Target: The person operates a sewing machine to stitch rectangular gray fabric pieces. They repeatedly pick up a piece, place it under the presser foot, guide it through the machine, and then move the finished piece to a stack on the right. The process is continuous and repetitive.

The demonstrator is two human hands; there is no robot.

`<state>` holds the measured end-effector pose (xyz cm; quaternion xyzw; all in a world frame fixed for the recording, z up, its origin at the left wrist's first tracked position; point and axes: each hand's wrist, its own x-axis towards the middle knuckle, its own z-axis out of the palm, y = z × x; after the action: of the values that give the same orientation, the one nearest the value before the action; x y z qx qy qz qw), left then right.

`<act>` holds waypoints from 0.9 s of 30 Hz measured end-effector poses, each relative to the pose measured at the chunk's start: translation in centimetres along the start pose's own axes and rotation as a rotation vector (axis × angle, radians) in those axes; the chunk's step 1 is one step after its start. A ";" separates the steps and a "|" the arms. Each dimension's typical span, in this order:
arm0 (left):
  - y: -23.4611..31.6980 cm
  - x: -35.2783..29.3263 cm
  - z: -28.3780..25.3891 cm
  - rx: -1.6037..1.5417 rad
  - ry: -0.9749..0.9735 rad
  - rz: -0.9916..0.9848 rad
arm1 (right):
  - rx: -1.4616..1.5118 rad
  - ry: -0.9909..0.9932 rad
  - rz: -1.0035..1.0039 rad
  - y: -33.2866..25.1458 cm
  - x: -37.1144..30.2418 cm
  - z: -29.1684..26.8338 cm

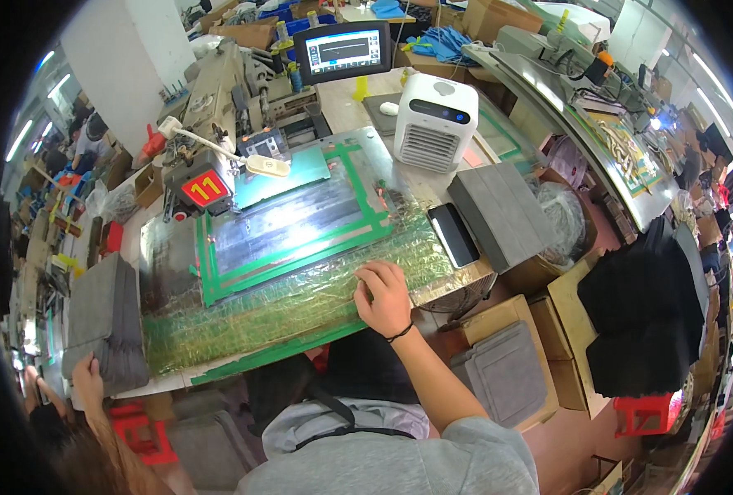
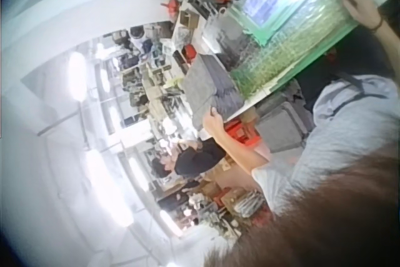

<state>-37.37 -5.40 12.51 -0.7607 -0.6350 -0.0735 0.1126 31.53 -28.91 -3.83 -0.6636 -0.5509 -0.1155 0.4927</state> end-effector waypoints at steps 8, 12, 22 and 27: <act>-6.0 4.8 1.2 0.148 0.627 0.092 | 0.017 -0.033 -0.005 -1.1 0.4 -0.3; 4.4 3.2 -5.0 -0.125 0.822 0.225 | 0.329 -0.169 0.160 -5.0 -0.1 -1.4; 40.6 -7.6 -0.8 -1.338 -0.174 0.667 | 1.638 -0.869 0.852 -10.8 -3.7 1.7; 41.0 -4.6 1.8 -0.938 0.128 0.711 | 1.108 -0.585 0.986 -7.0 -1.1 -2.8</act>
<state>2.06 -16.17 6.43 -0.8895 -0.2328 -0.3497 -0.1800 26.32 -32.41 0.40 -0.4926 -0.2782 0.5853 0.5809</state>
